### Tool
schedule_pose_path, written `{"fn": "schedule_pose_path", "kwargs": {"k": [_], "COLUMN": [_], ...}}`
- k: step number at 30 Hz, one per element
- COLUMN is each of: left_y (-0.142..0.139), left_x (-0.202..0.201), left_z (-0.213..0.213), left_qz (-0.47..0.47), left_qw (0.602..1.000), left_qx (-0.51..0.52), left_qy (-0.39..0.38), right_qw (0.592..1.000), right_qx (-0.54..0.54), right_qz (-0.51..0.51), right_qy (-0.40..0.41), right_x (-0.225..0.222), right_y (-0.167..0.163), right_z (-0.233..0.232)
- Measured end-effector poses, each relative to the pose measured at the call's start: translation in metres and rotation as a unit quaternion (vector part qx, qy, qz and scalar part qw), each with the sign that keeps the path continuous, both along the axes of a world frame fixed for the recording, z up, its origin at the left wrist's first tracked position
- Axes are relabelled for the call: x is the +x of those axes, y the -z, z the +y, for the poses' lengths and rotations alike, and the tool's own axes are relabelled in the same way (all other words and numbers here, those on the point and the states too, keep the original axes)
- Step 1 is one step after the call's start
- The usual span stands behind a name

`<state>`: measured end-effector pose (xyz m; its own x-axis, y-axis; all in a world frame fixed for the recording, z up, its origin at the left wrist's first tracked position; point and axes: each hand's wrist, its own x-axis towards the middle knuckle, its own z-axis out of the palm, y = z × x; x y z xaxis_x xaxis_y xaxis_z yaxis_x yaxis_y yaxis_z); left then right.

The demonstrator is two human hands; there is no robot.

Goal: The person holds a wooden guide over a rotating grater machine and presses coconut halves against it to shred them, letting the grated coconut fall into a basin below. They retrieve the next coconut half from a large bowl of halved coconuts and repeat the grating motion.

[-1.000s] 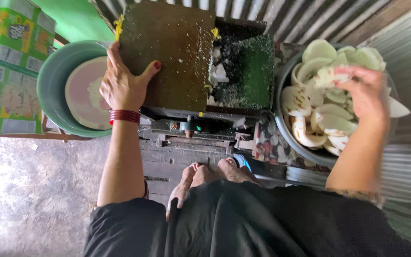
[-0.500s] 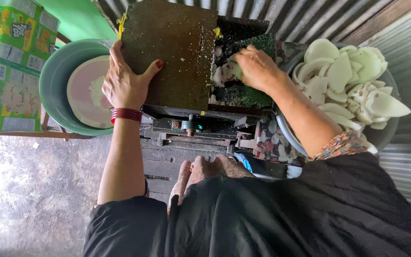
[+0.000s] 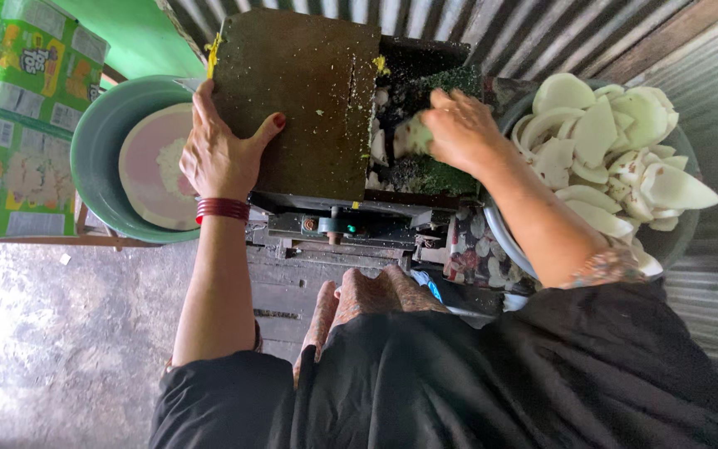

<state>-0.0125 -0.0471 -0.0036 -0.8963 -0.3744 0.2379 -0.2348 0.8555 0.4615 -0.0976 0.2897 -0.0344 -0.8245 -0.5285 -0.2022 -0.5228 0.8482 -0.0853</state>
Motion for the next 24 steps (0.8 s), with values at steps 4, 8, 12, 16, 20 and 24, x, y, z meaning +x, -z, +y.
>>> {"fn": "schedule_pose_path", "kwargs": {"k": [4,8,12,16,20,24], "left_y": [0.002,0.003,0.001,-0.001,0.000,0.005], "left_x": [0.001,0.001,0.000,0.002,0.003,0.003], "left_z": [0.000,0.000,0.000,0.001,0.002,0.002], "left_qz": [0.033,0.012,0.012,0.016,0.003,0.021], "left_qw": [0.999,1.000,1.000,1.000,1.000,1.000], "left_qx": [0.006,-0.013,-0.012,-0.004,-0.001,-0.009], "left_qy": [0.017,0.004,0.005,0.011,0.002,0.009], "right_qw": [0.966,0.992,0.995,0.993,0.989,0.989], "right_qx": [-0.145,-0.042,-0.037,-0.063,-0.114,-0.100], "right_qz": [-0.165,0.040,-0.018,0.029,0.035,0.059], "right_qy": [0.134,-0.113,-0.087,-0.095,-0.084,-0.094], "right_x": [0.013,0.013,0.012,0.018,0.016,0.012], "right_y": [0.004,0.023,0.030,0.028,0.030,0.044], "right_z": [-0.010,-0.025,-0.025,-0.016,-0.012,-0.019]}}
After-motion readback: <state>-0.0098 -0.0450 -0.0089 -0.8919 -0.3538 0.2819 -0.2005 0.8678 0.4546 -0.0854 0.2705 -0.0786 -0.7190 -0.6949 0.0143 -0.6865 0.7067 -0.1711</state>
